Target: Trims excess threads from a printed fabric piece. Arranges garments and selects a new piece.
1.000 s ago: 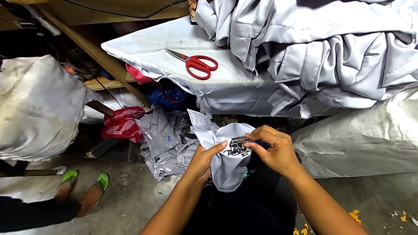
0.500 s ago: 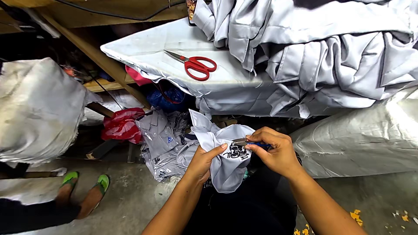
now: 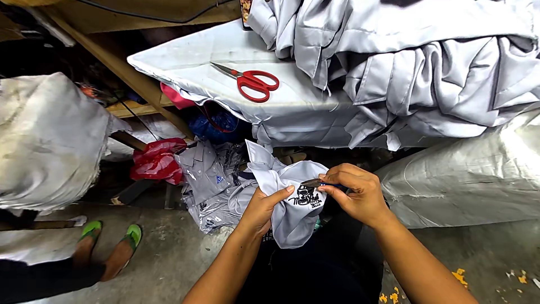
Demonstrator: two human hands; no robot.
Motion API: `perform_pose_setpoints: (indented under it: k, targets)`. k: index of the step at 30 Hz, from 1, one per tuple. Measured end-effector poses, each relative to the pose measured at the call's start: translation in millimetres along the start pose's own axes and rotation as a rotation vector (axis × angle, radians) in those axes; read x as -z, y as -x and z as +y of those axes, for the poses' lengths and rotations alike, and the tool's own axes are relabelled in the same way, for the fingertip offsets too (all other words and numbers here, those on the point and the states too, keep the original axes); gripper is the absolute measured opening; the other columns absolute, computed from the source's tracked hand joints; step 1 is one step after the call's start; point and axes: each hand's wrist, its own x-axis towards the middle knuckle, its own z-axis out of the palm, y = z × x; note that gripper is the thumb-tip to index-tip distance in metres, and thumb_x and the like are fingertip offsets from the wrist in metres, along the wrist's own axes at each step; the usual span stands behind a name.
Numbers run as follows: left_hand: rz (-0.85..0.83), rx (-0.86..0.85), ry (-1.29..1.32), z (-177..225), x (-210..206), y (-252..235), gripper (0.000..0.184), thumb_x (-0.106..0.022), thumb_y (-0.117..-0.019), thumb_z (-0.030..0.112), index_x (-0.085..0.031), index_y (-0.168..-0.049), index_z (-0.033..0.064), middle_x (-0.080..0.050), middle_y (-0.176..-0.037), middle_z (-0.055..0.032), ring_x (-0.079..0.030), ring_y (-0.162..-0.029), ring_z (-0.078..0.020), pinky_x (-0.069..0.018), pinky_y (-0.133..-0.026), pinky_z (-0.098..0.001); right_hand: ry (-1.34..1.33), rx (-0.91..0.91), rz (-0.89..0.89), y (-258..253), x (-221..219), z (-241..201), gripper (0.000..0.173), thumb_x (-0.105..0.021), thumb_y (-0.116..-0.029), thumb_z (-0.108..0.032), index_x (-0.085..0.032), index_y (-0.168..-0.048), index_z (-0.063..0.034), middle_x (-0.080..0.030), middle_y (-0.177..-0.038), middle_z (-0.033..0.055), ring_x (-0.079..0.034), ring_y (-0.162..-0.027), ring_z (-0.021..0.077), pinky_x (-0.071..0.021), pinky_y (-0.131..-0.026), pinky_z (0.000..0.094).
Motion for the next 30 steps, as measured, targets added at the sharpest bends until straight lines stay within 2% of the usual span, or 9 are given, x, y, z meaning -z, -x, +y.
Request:
perform_pose_setpoints:
  k: [6,9,15,19,21,24,26,28,30]
  targets:
    - [0.002,0.012,0.007,0,0,-1,0.016,-0.056,-0.0955,-0.010,-0.060,-0.107,0.0006,-0.074,-0.090,-0.0070,-0.073,-0.084,-0.0123,-0.0610,-0.083,-0.0299,-0.046,-0.014,-0.007,0,-1,0,0.015,-0.074,-0.0919,-0.016,-0.078,-0.092,-0.0012,-0.073,-0.093,0.0064,-0.068,-0.091,0.0068,-0.0566,-0.083,0.0200]
    - [0.029,0.023,0.036,-1,-1,-1,0.015,-0.055,-0.0978,-0.008,-0.059,-0.110,0.0007,-0.074,-0.091,-0.0076,-0.073,-0.085,-0.0132,-0.0612,-0.083,-0.0307,-0.044,-0.060,0.025,1,0,-3,0.015,-0.074,-0.0912,-0.015,-0.076,-0.091,0.0000,-0.072,-0.093,0.0067,-0.067,-0.087,0.0042,-0.0554,-0.077,0.0167]
    - [0.095,0.001,0.089,-8,-4,-2,0.016,-0.053,-0.1011,-0.004,-0.058,-0.115,0.0012,-0.074,-0.095,-0.0083,-0.073,-0.088,-0.0141,-0.0611,-0.084,-0.0319,-0.151,-0.321,0.024,12,2,-13,0.031,-0.069,-0.0946,-0.029,-0.065,-0.114,-0.0052,-0.065,-0.100,0.0001,-0.062,-0.083,0.0007,-0.0548,-0.072,0.0186]
    - [0.068,0.009,0.073,-11,-6,-2,0.017,-0.051,-0.1021,-0.003,-0.057,-0.117,0.0014,-0.073,-0.096,-0.0078,-0.073,-0.089,-0.0138,-0.0607,-0.086,-0.0317,-0.113,-0.242,-0.042,21,-15,-15,0.036,-0.071,-0.0938,-0.032,-0.074,-0.122,-0.0112,-0.071,-0.095,0.0031,-0.064,-0.082,0.0073,-0.0550,-0.072,0.0281]
    - [0.016,-0.010,0.057,-12,-6,-2,0.018,-0.052,-0.1005,-0.004,-0.057,-0.117,0.0024,-0.073,-0.096,-0.0061,-0.072,-0.089,-0.0125,-0.0605,-0.086,-0.0309,-0.105,-0.189,-0.062,25,-22,-13,0.028,-0.067,-0.0955,-0.025,-0.078,-0.119,-0.0145,-0.072,-0.087,0.0040,-0.065,-0.075,0.0087,-0.0542,-0.068,0.0289]
    - [-0.048,-0.029,0.049,-14,-4,-1,0.025,-0.060,-0.0913,-0.011,-0.057,-0.113,0.0014,-0.074,-0.094,-0.0065,-0.073,-0.087,-0.0129,-0.0614,-0.085,-0.0314,-0.278,-0.168,-0.097,26,-17,-12,0.019,-0.065,-0.0959,-0.013,-0.079,-0.105,-0.0055,-0.075,-0.088,0.0034,-0.066,-0.078,0.0008,-0.0545,-0.073,0.0180]
    - [-0.032,-0.018,0.042,-15,-4,0,0.027,-0.060,-0.0905,-0.013,-0.057,-0.113,0.0001,-0.074,-0.094,-0.0078,-0.073,-0.087,-0.0138,-0.0615,-0.084,-0.0319,-0.368,-0.203,-0.140,27,-8,-12,0.016,-0.065,-0.0946,-0.011,-0.077,-0.100,-0.0010,-0.073,-0.086,0.0013,-0.058,-0.073,-0.0057,-0.0484,-0.067,0.0114]
    - [0.006,-0.016,0.051,-13,-5,1,0.025,-0.058,-0.0920,-0.012,-0.057,-0.114,0.0000,-0.074,-0.093,-0.0086,-0.073,-0.086,-0.0142,-0.0617,-0.084,-0.0319,-0.262,-0.283,-0.144,31,2,-14,0.021,-0.066,-0.0939,-0.020,-0.075,-0.104,-0.0042,-0.070,-0.082,-0.0016,-0.055,-0.069,-0.0040,-0.0468,-0.063,0.0150]
    - [0.031,-0.014,0.064,-11,-6,1,0.023,-0.057,-0.0935,-0.012,-0.058,-0.113,0.0001,-0.074,-0.093,-0.0089,-0.073,-0.086,-0.0145,-0.0617,-0.084,-0.0321,-0.063,-0.370,-0.144,34,12,-18,0.040,-0.068,-0.0926,-0.040,-0.070,-0.117,-0.0083,-0.070,-0.089,0.0011,-0.063,-0.077,0.0057,-0.0533,-0.069,0.0286]
